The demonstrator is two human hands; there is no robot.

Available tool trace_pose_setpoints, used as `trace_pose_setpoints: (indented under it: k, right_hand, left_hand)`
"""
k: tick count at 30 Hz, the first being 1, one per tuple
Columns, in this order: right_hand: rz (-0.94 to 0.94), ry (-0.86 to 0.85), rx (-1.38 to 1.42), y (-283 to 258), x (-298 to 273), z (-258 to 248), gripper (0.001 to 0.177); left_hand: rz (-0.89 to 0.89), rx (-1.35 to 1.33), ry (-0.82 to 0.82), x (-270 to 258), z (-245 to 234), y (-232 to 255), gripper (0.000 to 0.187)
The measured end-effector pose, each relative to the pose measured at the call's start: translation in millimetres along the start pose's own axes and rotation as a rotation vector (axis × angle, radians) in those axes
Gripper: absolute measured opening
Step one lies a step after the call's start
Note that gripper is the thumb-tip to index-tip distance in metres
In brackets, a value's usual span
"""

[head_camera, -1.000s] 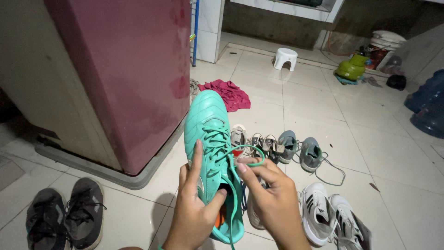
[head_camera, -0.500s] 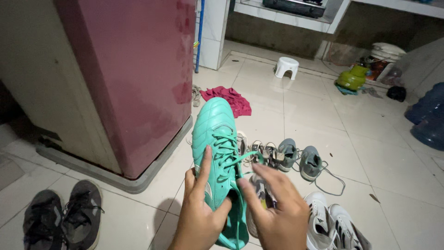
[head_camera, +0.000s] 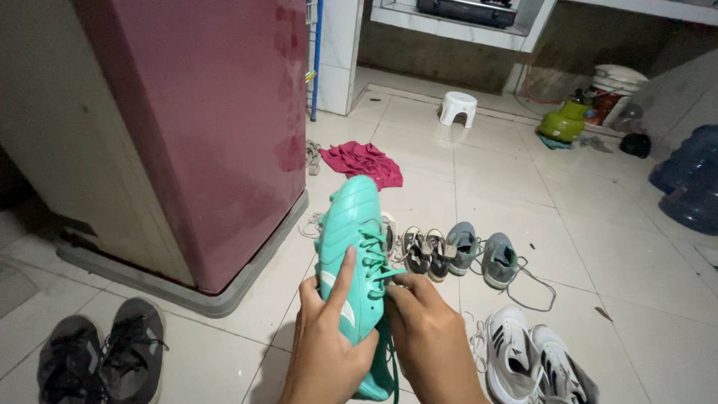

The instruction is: The person sits on the floor and re-laces two pairs of sneakers. They first thread and tie the laces on a pair of teal sneakers, then switch to a pair of grey and blue sneakers and repeat the lacing process.

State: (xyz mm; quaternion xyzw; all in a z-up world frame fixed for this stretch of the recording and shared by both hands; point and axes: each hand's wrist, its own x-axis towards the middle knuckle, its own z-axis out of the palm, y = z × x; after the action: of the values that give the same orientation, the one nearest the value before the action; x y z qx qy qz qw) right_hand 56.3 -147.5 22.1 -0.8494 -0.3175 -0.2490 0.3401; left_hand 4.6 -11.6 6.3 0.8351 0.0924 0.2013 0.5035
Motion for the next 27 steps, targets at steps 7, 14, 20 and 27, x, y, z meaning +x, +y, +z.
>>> trace_pose_setpoints:
  k: [7, 14, 20, 27]
  right_hand:
    - [-0.163, 0.338, 0.262, -13, 15, -52, 0.015]
    - [0.318, 0.043, 0.330, -9, 4, -12, 0.057]
    - [0.070, 0.080, 0.103, -7, -2, 6, 0.043]
    - [0.179, -0.101, 0.171, -1, 10, -8, 0.073]
  left_hand:
    - [-0.339, -0.192, -0.102, 9, 0, 6, 0.105]
    - [0.170, -0.282, 0.032, 11, 0, -1, 0.093]
    - [0.260, -0.387, 0.014, 19, -2, -18, 0.085]
    - [0.409, -0.529, -0.072, 38, -8, -28, 0.081]
